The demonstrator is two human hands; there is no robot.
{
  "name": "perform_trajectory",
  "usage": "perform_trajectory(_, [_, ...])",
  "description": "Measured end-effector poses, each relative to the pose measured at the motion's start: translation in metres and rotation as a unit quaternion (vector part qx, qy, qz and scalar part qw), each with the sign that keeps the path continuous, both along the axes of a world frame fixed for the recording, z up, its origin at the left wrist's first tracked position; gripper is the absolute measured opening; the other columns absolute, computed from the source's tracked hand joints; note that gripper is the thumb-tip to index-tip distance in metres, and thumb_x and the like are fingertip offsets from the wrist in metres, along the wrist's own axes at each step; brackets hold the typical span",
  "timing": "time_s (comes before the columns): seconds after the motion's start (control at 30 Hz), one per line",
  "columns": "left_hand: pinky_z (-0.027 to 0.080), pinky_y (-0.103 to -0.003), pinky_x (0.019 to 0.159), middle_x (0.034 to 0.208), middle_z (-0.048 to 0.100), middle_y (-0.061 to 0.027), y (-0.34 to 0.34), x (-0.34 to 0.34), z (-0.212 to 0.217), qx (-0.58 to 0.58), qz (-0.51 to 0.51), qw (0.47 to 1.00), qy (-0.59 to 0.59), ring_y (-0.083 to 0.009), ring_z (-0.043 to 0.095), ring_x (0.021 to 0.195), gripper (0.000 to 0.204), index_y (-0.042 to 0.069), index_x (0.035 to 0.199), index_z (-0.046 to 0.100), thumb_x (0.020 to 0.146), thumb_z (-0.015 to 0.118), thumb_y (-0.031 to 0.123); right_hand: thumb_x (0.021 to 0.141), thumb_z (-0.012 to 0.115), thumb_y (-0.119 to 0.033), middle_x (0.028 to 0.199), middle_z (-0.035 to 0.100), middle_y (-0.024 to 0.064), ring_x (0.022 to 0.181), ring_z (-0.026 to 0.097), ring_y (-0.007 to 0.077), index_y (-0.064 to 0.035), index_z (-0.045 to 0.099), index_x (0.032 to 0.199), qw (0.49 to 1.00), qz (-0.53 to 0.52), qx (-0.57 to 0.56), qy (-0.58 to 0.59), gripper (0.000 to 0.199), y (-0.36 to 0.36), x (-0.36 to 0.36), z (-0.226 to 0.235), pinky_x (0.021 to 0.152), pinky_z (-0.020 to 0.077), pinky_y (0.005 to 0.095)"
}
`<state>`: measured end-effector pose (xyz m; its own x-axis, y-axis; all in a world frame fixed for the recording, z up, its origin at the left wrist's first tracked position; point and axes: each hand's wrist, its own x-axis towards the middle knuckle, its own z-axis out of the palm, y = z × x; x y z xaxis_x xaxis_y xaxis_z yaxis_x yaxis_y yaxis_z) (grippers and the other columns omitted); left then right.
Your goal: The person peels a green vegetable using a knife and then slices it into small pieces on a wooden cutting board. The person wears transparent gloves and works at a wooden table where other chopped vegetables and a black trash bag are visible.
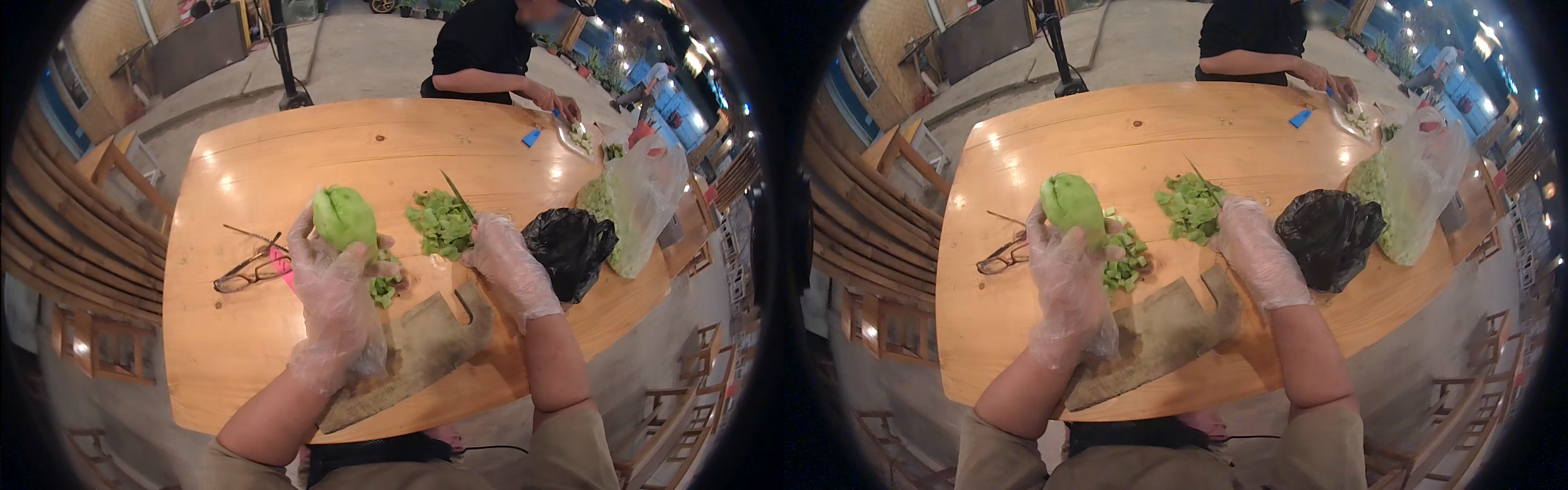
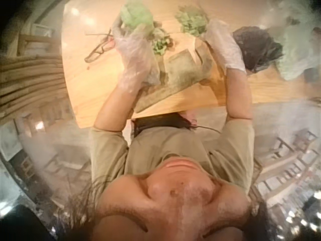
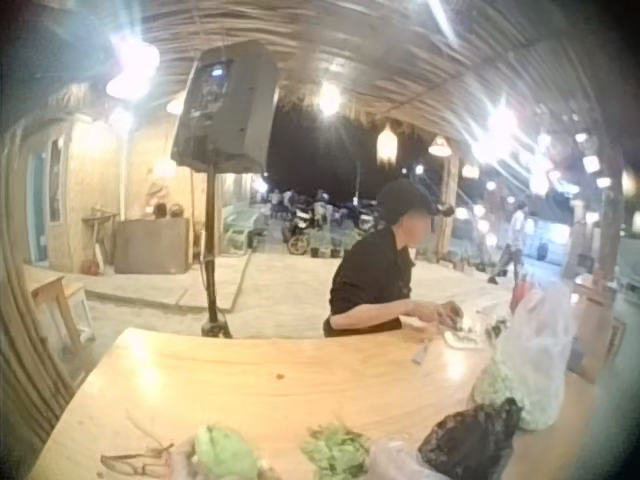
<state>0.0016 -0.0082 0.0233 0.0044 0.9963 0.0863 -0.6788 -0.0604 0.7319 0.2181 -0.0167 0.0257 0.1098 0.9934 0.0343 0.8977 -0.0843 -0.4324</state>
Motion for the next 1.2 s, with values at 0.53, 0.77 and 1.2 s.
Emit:
perform_trajectory(0.53, [0.060,-0.039,0.066,0.122,0.051,-0.0167,0.000,0.003,-0.001,-0.041,-0.024,0.999,0.016,-0.0298,0.064,0.093,0.065,0.008,0.145,0.024,0.089,0.057,-0.002,0.074,0.078,-0.006,0.082,0.065,0.0198,0.083,0.066,0.0259,0.0068,0.061,0.091,0.979,-0.118,-0.073,0.148,0.028,0.021,-0.005,0.014,0.075,0.0505,0.0375])
perform_trajectory(0.77, [0.062,-0.038,0.069,0.122,0.050,-0.0176,0.001,0.001,-0.008,-0.039,-0.058,0.997,0.021,-0.0296,0.063,0.098,0.066,0.008,0.145,0.023,0.089,0.056,-0.006,0.080,0.070,-0.009,0.074,0.057,0.0135,0.072,0.055,0.0198,0.0053,0.057,0.085,0.988,-0.071,0.082,0.105,0.020,0.014,0.012,0.003,0.068,0.0461,0.0371])
perform_trajectory(1.2, [0.062,-0.042,0.073,0.126,0.051,-0.0151,0.001,0.001,-0.011,-0.017,-0.084,0.996,0.038,-0.0309,0.063,0.102,0.076,0.009,0.144,0.025,0.085,0.072,0.010,0.088,0.069,-0.032,0.075,0.054,0.0224,0.074,0.054,0.0397,0.0024,0.051,0.084,0.988,-0.058,0.137,0.039,0.039,0.003,0.004,0.021,0.067,0.0426,0.0470])
